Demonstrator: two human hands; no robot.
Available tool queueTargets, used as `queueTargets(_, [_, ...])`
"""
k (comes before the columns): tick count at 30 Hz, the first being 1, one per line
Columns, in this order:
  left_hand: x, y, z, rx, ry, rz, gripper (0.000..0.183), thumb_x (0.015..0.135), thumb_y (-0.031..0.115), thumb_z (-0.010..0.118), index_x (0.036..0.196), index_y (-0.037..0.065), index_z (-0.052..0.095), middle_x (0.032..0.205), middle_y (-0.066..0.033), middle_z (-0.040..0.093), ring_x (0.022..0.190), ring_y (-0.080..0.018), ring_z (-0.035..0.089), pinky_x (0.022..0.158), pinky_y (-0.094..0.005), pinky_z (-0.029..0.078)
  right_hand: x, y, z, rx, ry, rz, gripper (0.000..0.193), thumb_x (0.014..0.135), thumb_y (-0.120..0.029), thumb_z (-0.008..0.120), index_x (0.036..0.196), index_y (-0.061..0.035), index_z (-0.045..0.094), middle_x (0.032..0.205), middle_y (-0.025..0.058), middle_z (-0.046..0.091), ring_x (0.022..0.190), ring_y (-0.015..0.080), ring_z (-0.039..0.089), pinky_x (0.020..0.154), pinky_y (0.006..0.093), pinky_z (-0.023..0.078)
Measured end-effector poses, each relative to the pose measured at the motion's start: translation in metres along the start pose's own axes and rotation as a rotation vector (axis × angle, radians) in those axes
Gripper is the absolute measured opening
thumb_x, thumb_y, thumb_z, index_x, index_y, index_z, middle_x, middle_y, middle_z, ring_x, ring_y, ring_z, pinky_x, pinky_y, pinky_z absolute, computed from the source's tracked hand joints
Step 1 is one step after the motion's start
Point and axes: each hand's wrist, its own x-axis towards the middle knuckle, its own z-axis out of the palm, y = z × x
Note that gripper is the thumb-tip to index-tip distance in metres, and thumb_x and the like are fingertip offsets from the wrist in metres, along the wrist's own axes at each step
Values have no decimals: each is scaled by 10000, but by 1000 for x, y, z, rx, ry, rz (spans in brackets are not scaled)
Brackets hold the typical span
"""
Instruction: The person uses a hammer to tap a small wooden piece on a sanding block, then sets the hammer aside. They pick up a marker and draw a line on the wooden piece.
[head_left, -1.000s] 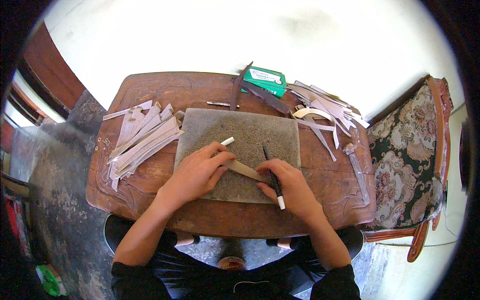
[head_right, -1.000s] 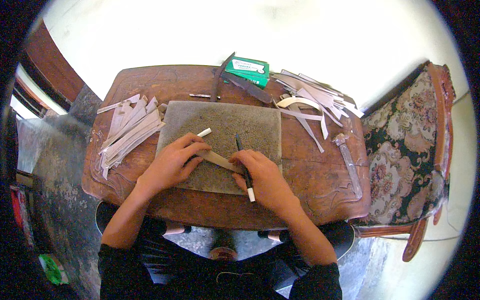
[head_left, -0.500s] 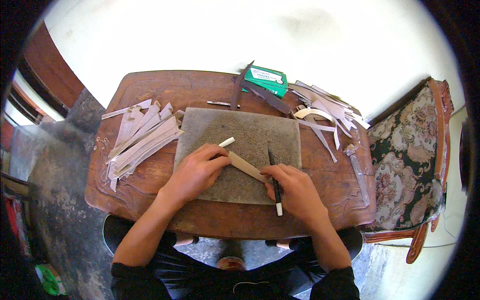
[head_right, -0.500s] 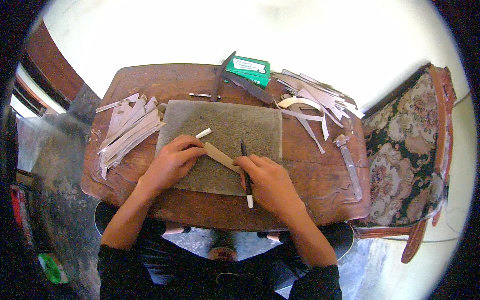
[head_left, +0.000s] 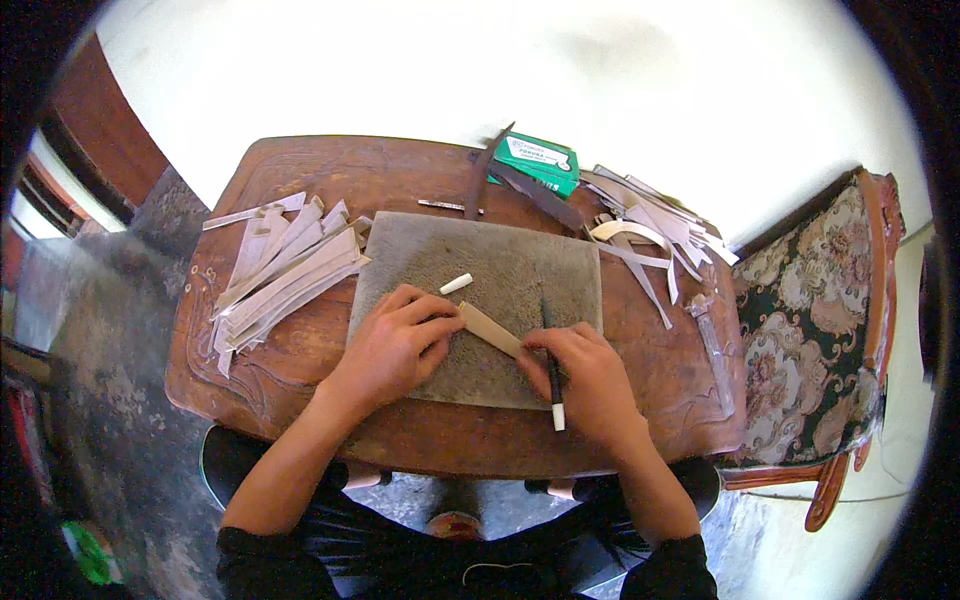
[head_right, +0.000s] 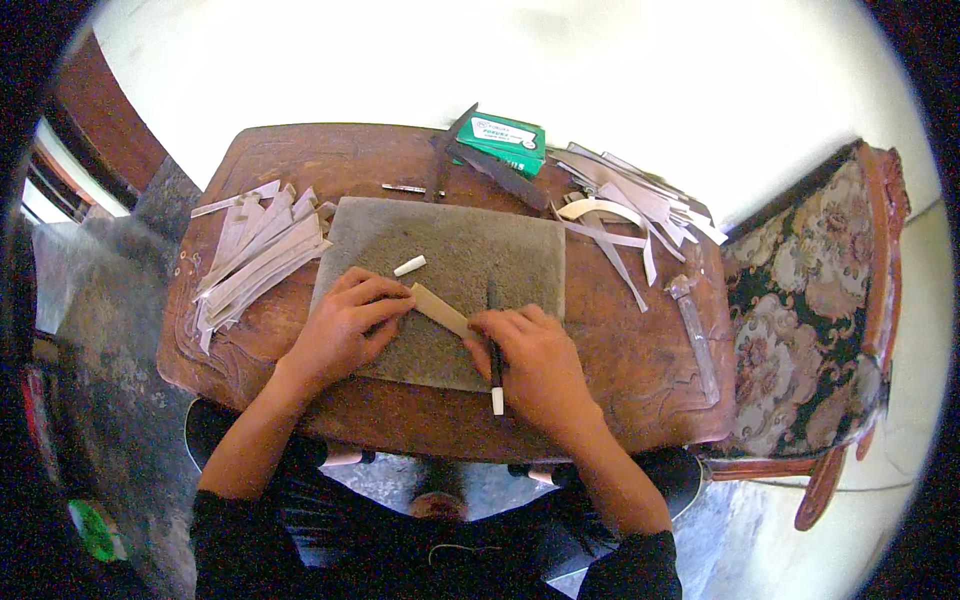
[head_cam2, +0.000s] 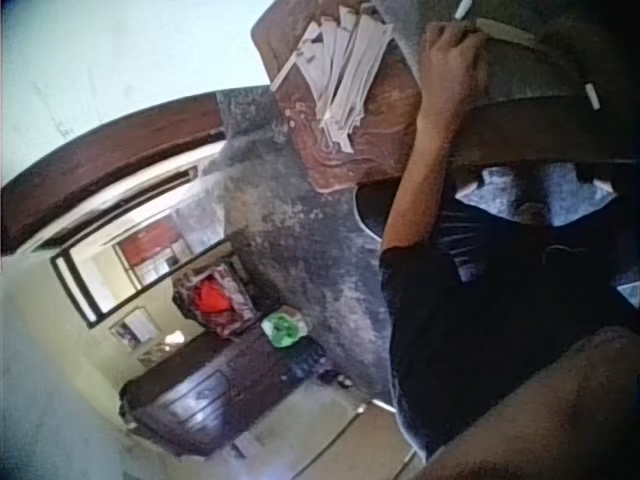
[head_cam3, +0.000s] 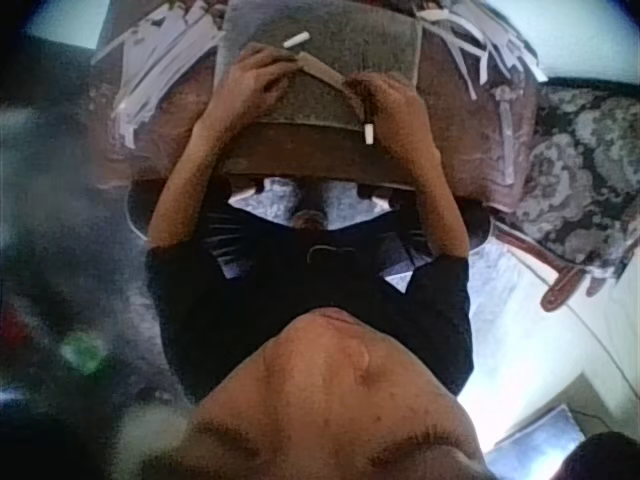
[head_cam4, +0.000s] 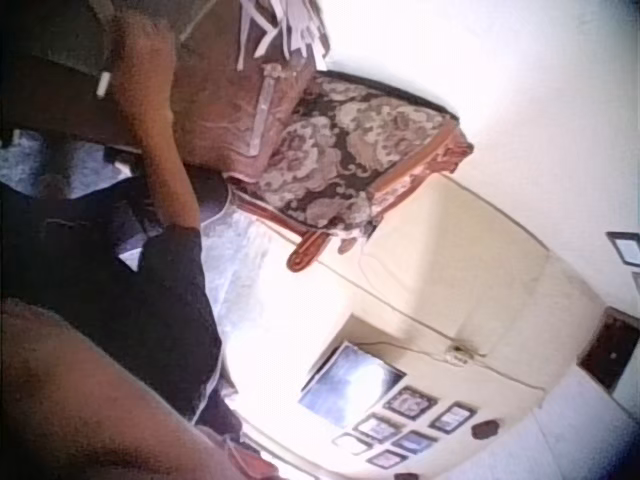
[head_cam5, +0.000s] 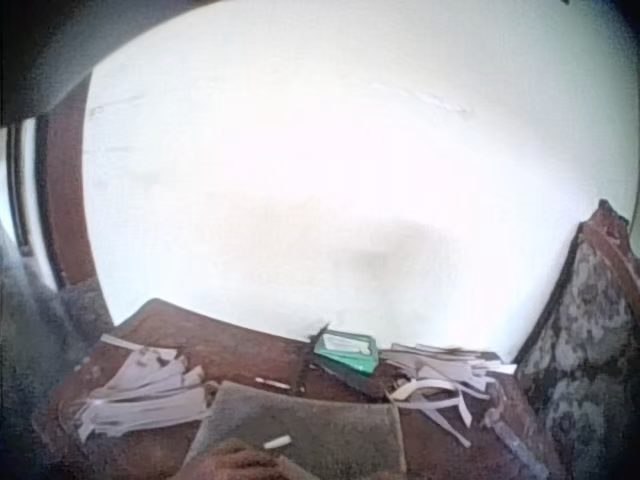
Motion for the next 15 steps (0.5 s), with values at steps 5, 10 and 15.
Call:
queueTargets(5, [1, -2, -3, -36, -10, 18, 308, 782, 22, 751, 1086, 69, 757, 1121, -71, 700, 1052, -309, 621, 941, -414, 521, 26, -20, 0, 823, 99, 416, 330, 1075, -303, 498, 1223, -65, 672, 971, 82, 697, 929, 206, 661, 793, 351, 532])
queueTargets(10, [2, -7, -8, -82, -60, 37, 318, 803, 31, 745, 1119, 68, 756, 1153, -77, 700, 1067, -309, 619, 956, -414, 515, 56, -11, 35, 1257, 94, 375, 392, 1098, -313, 429, 1243, -38, 669, 1049, 119, 690, 892, 197, 673, 818, 338, 554])
queueTargets(15, [2, -10, -14, -167, -114, -11, 297, 833, 40, 741, 1129, 60, 752, 1191, -95, 698, 1084, -317, 619, 974, -418, 510, 55, 10, 56, 1267, 154, 374, 220, 1037, -149, 554, 1149, -2, 675, 1028, 98, 687, 906, 180, 685, 854, 308, 564])
